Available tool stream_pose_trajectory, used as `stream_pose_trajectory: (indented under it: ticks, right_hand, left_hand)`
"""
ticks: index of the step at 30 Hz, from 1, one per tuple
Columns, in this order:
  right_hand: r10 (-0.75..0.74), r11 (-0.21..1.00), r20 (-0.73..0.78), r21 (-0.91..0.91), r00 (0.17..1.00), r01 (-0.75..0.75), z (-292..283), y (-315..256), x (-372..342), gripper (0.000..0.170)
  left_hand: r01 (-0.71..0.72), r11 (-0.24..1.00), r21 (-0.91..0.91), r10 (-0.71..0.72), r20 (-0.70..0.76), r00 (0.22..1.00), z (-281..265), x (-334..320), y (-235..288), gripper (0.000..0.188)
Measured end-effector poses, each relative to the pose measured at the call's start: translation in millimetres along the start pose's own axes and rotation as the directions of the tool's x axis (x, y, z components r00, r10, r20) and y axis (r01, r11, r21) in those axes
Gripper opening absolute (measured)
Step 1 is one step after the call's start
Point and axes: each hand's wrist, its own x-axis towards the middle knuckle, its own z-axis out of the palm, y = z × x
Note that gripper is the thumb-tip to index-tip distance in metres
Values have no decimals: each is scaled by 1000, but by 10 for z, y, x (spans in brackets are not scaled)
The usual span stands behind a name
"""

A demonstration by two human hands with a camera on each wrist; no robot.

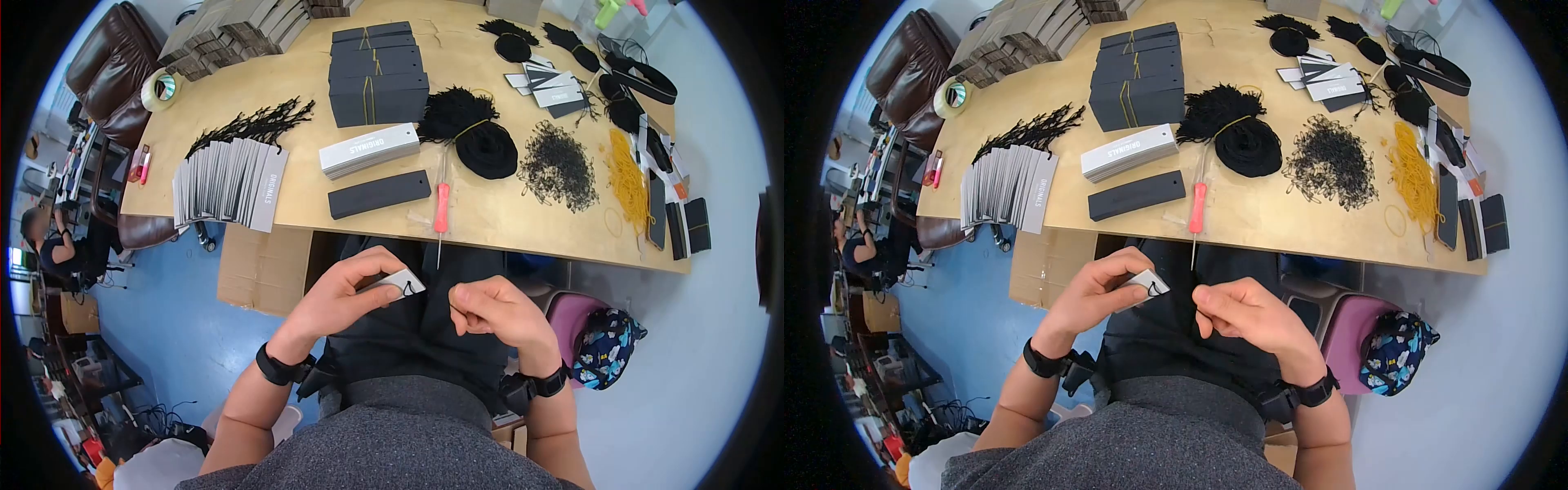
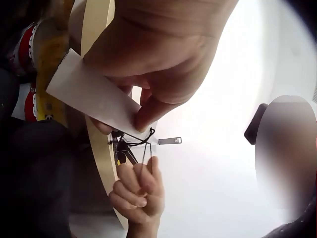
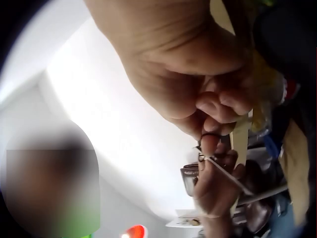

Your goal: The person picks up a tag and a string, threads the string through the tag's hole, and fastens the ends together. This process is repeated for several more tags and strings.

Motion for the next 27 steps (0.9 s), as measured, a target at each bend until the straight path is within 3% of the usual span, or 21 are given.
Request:
stream_pose_trajectory:
  ticks: [1, 2, 3, 5, 6, 8, 13, 15, 19, 21, 23, 25, 27]
  right_hand:
    - [51, 991, 0, -121, 999, -50, 3, -5, -6, 45]
    - [-34, 953, -65, -304, 997, 13, 41, 23, 27, 42]
    - [-35, 952, -64, -305, 997, 14, 55, 55, 47, 42]
    - [-144, 828, -213, -561, 966, 0, 69, 92, 77, 28]
    - [-145, 828, -212, -561, 966, 1, 96, 101, 88, 28]
    - [-364, 728, -166, -665, 917, 169, 160, 114, 123, 24]
    - [-355, 793, -190, -579, 915, 188, 253, 185, 194, 37]
    - [-270, 902, -215, -397, 938, 169, 256, 276, 229, 26]
    - [-292, 936, -261, -275, 920, 219, 227, 383, 221, 12]
    - [-502, 843, -408, -426, 762, 327, 207, 318, 158, 9]
    - [-718, 619, -377, -731, 585, 288, 144, 188, 90, 12]
    - [-755, 622, -441, -716, 486, 317, 78, 127, 40, 12]
    - [-814, 543, -416, -792, 405, 278, -7, 61, -11, 13]
  left_hand:
    - [-1, 1000, 0, 1, -3, 1000, -14, -5, -2, 19]
    - [1, 999, -47, 0, 34, 999, -26, -6, -7, 21]
    - [6, 996, -93, 1, 73, 997, -33, -3, -10, 22]
    - [31, 994, -108, -22, 85, 996, -39, 9, -15, 23]
    - [61, 990, -126, -49, 97, 994, -37, 6, -20, 23]
    - [69, 993, -99, -61, 81, 995, -28, 7, 0, 24]
    - [68, 997, -37, -66, 53, 996, -14, 13, -52, 24]
    - [-28, 1000, 6, 27, 39, 999, -5, 14, -86, 26]
    - [-40, 985, 166, 38, 13, 999, 27, 10, 16, 28]
    - [12, 992, 128, -8, -31, 999, 42, -7, 13, 34]
    - [23, 989, 149, -16, -51, 999, 47, -22, 10, 37]
    - [36, 985, 170, -24, -69, 997, 46, -30, 8, 41]
    - [-145, 883, 447, 179, -36, 983, 24, -36, 10, 41]
